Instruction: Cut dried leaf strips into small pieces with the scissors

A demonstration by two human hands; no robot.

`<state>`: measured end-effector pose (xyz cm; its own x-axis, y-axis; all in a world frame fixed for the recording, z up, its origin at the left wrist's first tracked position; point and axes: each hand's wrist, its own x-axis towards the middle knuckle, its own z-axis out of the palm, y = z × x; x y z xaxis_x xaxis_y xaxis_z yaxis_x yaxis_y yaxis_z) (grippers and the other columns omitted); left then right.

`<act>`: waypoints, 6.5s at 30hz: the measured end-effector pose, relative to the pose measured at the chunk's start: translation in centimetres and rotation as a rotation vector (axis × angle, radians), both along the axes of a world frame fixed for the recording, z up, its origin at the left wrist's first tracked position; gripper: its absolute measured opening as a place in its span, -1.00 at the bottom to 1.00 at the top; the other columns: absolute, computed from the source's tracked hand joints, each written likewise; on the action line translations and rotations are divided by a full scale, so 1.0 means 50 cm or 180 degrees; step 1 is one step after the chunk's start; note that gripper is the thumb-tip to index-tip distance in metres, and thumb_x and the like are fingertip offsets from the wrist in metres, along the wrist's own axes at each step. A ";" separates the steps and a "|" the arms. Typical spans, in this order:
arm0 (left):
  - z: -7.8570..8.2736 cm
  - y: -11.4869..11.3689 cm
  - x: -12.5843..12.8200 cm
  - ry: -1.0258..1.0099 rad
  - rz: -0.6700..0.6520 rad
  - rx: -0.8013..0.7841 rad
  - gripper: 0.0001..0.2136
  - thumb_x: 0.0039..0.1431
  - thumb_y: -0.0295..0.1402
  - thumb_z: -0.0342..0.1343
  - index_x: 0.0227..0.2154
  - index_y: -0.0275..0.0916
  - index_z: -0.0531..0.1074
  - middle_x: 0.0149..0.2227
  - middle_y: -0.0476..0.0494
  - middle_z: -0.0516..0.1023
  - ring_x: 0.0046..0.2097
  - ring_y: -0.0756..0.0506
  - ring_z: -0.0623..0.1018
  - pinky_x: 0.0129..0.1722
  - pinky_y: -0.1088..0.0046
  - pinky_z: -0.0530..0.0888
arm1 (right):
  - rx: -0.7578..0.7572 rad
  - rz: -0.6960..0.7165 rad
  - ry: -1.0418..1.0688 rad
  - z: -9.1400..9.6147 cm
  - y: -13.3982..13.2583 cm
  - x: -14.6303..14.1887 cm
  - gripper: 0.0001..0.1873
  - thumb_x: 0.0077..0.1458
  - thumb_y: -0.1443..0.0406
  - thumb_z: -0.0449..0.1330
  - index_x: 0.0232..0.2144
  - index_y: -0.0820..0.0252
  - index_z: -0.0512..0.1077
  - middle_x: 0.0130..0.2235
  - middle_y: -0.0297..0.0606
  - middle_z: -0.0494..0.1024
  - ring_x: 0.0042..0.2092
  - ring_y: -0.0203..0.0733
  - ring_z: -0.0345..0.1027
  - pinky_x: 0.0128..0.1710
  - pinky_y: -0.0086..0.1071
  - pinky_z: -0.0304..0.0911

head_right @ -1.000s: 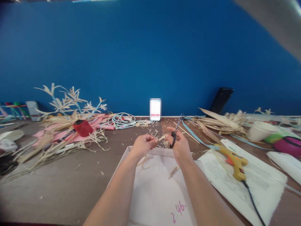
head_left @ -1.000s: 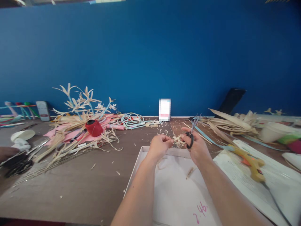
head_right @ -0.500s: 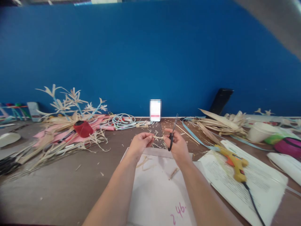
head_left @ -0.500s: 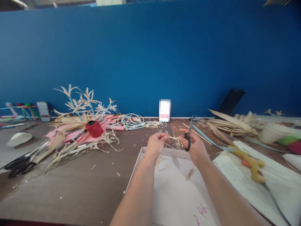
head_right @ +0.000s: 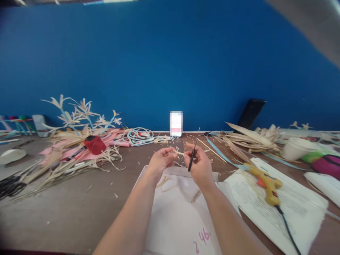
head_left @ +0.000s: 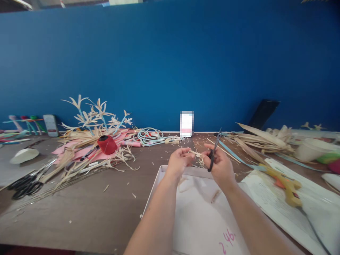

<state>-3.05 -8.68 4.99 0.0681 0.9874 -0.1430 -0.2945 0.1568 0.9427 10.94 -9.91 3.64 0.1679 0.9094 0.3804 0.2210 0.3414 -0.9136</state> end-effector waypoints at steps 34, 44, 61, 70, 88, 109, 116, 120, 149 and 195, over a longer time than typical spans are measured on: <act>-0.002 0.003 0.012 0.0248 0.0382 0.0210 -0.84 -0.13 -0.40 0.16 -0.42 -0.34 0.48 -0.50 -0.11 0.49 -0.48 0.04 0.45 -0.47 0.56 0.38 | -0.0301 0.0663 0.0026 -0.017 -0.001 -0.018 -0.60 -0.11 0.26 0.23 -0.14 0.13 0.33 -0.40 -0.32 0.41 -0.38 -0.27 0.29 -0.40 -0.43 0.22; -0.010 0.003 0.010 0.0649 0.0455 0.0534 -0.80 -0.14 -0.31 0.15 -0.43 -0.30 0.47 -0.55 -0.02 0.44 -0.54 0.08 0.35 -0.54 0.59 0.31 | -0.0401 0.0267 0.0112 0.005 -0.004 -0.008 -0.59 -0.08 0.22 0.18 -0.12 0.17 0.33 -0.39 -0.31 0.42 -0.45 -0.31 0.24 -0.52 -0.46 0.14; -0.012 -0.005 0.015 0.1193 -0.0232 0.0507 -0.88 -0.14 -0.38 0.13 -0.49 -0.30 0.44 -0.51 -0.05 0.44 -0.52 0.08 0.36 -0.55 0.59 0.29 | -0.0456 0.0204 0.0333 0.001 0.003 -0.002 -0.55 -0.15 0.25 0.26 -0.13 0.13 0.35 -0.36 -0.30 0.44 -0.39 -0.29 0.28 -0.46 -0.45 0.19; -0.014 -0.011 0.011 0.1000 -0.0628 0.0251 -0.88 -0.18 -0.40 0.15 -0.48 -0.27 0.45 -0.52 -0.02 0.43 -0.48 0.07 0.37 -0.47 0.56 0.33 | -0.0459 0.0043 0.0688 -0.012 0.014 0.011 -0.56 -0.12 0.19 0.24 -0.12 0.14 0.38 -0.38 -0.30 0.42 -0.45 -0.31 0.24 -0.50 -0.44 0.14; 0.002 -0.011 0.006 0.0559 -0.0626 -0.0217 -0.91 -0.19 -0.44 0.14 -0.52 -0.30 0.41 -0.47 -0.10 0.50 -0.42 0.04 0.45 -0.44 0.56 0.37 | -0.0347 -0.0091 0.0527 -0.007 0.014 0.017 -0.50 -0.16 0.11 0.25 -0.13 0.15 0.39 -0.39 -0.29 0.48 -0.41 -0.27 0.34 -0.44 -0.41 0.24; 0.011 -0.019 0.003 0.0877 0.0000 0.1380 -0.88 -0.06 -0.36 0.15 -0.41 -0.23 0.50 -0.08 -0.17 0.44 -0.02 -0.09 0.40 -0.06 0.42 0.32 | -0.0821 -0.0320 -0.2129 0.006 -0.006 0.007 -0.66 -0.16 0.13 0.23 -0.31 0.08 0.28 -0.50 -0.34 0.53 -0.44 -0.13 0.37 -0.51 -0.43 -0.03; 0.007 -0.027 0.015 0.2334 0.0468 0.2015 -0.85 0.06 -0.45 0.01 -0.41 -0.17 0.48 -0.25 -0.09 0.49 -0.19 -0.04 0.45 -0.15 0.45 0.36 | -0.0869 -0.0001 -0.2230 0.015 -0.020 -0.012 -0.70 -0.13 0.26 0.21 -0.28 0.08 0.26 -0.48 -0.34 0.50 -0.44 -0.16 0.34 -0.52 -0.47 -0.07; 0.009 -0.033 0.021 0.2843 0.0498 0.2337 -0.84 0.10 -0.45 -0.03 -0.41 -0.17 0.46 -0.27 -0.08 0.47 -0.21 -0.02 0.45 -0.17 0.47 0.36 | -0.0964 0.0082 -0.2261 0.015 -0.017 -0.003 -0.66 -0.16 0.30 0.22 -0.26 0.08 0.27 -0.51 -0.34 0.48 -0.47 -0.19 0.31 -0.53 -0.48 -0.06; 0.011 -0.033 0.016 0.3241 0.0653 0.2786 -0.85 0.13 -0.49 -0.09 -0.39 -0.21 0.38 -0.24 -0.14 0.42 -0.17 -0.04 0.42 -0.14 0.45 0.35 | -0.0572 0.0584 -0.2133 0.016 -0.024 -0.003 -0.72 -0.08 0.36 0.09 -0.23 0.06 0.30 -0.41 -0.37 0.49 -0.42 -0.23 0.31 -0.47 -0.48 0.03; -0.056 0.006 0.021 0.2498 0.1768 0.2209 -0.90 0.09 -0.46 -0.04 -0.32 -0.23 0.33 -0.18 -0.18 0.35 -0.11 -0.09 0.37 -0.10 0.29 0.35 | -0.0377 -0.1552 -0.2270 -0.053 0.062 0.137 -0.74 -0.04 0.24 0.11 -0.25 0.09 0.48 -0.21 -0.24 0.50 -0.22 -0.16 0.39 -0.19 -0.34 0.22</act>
<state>-1.99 -8.36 2.18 -0.2619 0.7368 0.6234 0.5358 -0.4262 0.7289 17.77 -6.82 0.99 0.3066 0.8384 0.4507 0.8505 -0.0287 -0.5252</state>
